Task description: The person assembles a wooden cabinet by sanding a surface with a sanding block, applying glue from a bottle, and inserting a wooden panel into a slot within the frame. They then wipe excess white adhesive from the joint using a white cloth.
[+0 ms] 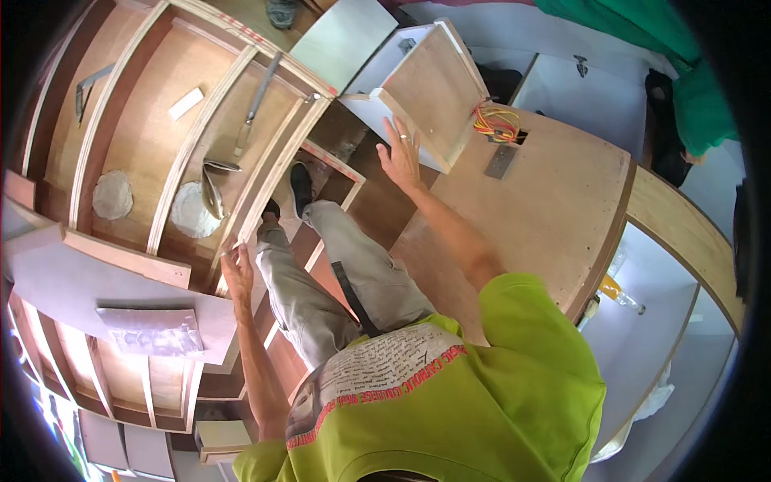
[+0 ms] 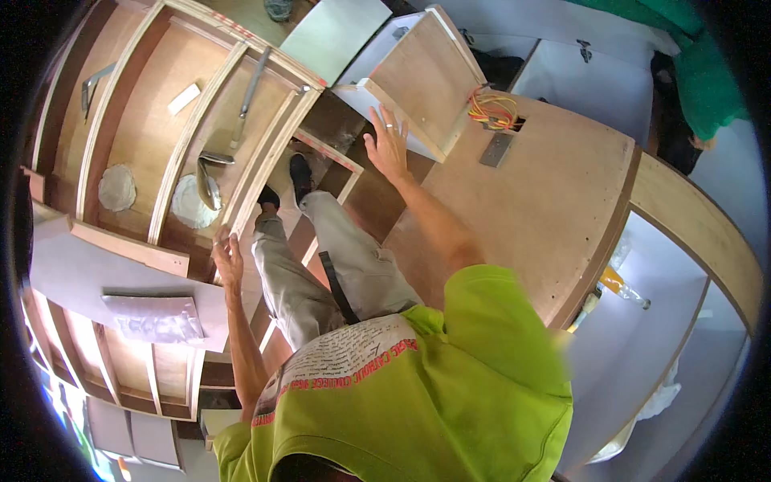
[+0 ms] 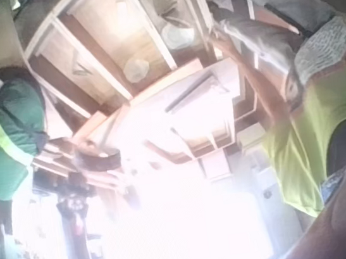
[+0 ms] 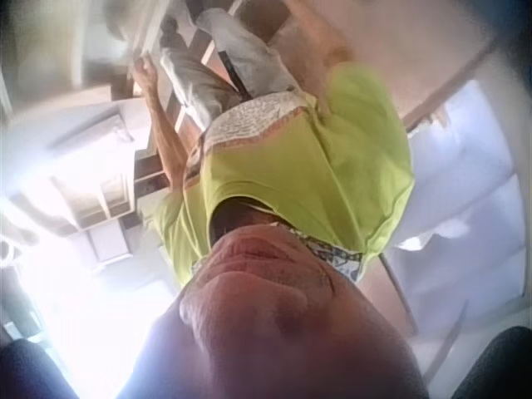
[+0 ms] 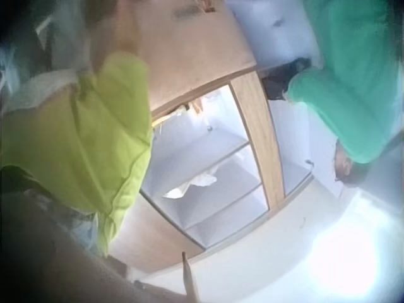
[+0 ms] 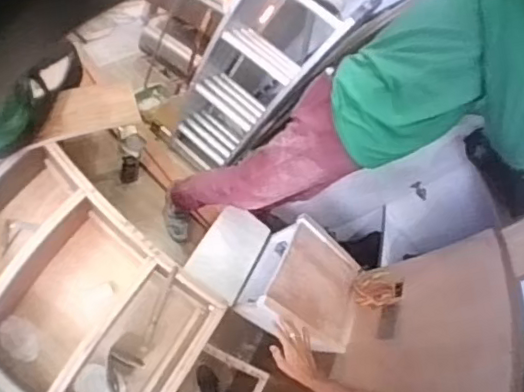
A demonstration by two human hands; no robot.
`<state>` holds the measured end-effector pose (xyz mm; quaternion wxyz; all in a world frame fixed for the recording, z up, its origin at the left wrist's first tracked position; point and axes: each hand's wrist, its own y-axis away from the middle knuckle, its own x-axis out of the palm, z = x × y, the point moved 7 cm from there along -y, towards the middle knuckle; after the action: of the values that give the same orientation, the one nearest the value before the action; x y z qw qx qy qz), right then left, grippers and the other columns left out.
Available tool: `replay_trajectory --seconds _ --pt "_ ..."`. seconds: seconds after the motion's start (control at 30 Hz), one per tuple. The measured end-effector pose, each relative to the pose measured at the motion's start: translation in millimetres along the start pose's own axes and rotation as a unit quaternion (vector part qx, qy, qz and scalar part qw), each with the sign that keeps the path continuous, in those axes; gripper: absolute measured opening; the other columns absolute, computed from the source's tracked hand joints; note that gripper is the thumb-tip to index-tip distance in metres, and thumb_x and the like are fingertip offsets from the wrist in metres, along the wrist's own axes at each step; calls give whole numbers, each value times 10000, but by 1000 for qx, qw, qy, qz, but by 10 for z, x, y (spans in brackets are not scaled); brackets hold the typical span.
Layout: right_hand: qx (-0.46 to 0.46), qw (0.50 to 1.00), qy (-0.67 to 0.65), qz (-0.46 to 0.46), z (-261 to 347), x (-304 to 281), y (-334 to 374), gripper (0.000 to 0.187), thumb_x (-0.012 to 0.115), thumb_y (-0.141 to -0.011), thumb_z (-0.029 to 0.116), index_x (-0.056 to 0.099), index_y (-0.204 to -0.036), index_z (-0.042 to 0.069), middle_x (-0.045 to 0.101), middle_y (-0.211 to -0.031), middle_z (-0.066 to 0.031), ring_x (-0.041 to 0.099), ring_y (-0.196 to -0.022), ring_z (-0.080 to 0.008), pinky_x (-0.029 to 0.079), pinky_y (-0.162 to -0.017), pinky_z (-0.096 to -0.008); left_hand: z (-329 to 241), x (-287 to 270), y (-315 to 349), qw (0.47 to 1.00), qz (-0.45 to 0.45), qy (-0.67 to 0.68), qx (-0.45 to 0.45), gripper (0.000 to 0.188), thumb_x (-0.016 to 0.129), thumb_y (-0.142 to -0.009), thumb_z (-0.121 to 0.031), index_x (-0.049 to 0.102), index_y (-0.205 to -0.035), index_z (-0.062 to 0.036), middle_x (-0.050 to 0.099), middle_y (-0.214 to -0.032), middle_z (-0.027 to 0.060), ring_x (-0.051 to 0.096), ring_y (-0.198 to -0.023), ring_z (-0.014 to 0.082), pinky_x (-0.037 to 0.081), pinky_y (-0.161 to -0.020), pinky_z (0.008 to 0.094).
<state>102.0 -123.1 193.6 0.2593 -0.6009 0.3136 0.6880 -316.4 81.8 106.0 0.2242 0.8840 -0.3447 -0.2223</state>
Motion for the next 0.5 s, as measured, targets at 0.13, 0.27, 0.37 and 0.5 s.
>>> replay_trajectory --seconds 0.13,0.27,0.37,0.5 --pt "246 944 -140 -168 -1188 114 431 358 580 -878 144 567 -1221 43 579 -1232 -195 533 -1159 -346 399 -994 -431 330 -41 260 996 12 -19 -88 383 556 -971 -238 504 -1278 -15 620 -1127 171 631 -928 237 506 -817 345" --pt "348 914 -151 -142 -1957 175 343 199 618 -854 183 645 -976 28 676 -934 -157 642 -878 -307 497 -795 -386 611 38 474 989 44 -10 -142 392 547 -978 -268 512 -1269 -8 634 -1088 144 626 -886 211 500 -786 335" --pt "300 921 -206 -141 -2056 306 326 188 662 -818 185 651 -932 35 681 -852 -127 651 -773 -271 508 -736 -385 590 143 572 990 22 -16 -139 403 551 -978 -279 510 -1264 2 628 -1074 136 609 -875 195 492 -779 319" --pt "251 948 -149 -125 -2025 352 286 199 689 -790 178 654 -932 44 677 -852 -109 647 -764 -244 507 -729 -372 528 383 652 980 0 72 -186 433 554 -976 -315 510 -1258 11 615 -1045 124 595 -882 186 477 -771 298"
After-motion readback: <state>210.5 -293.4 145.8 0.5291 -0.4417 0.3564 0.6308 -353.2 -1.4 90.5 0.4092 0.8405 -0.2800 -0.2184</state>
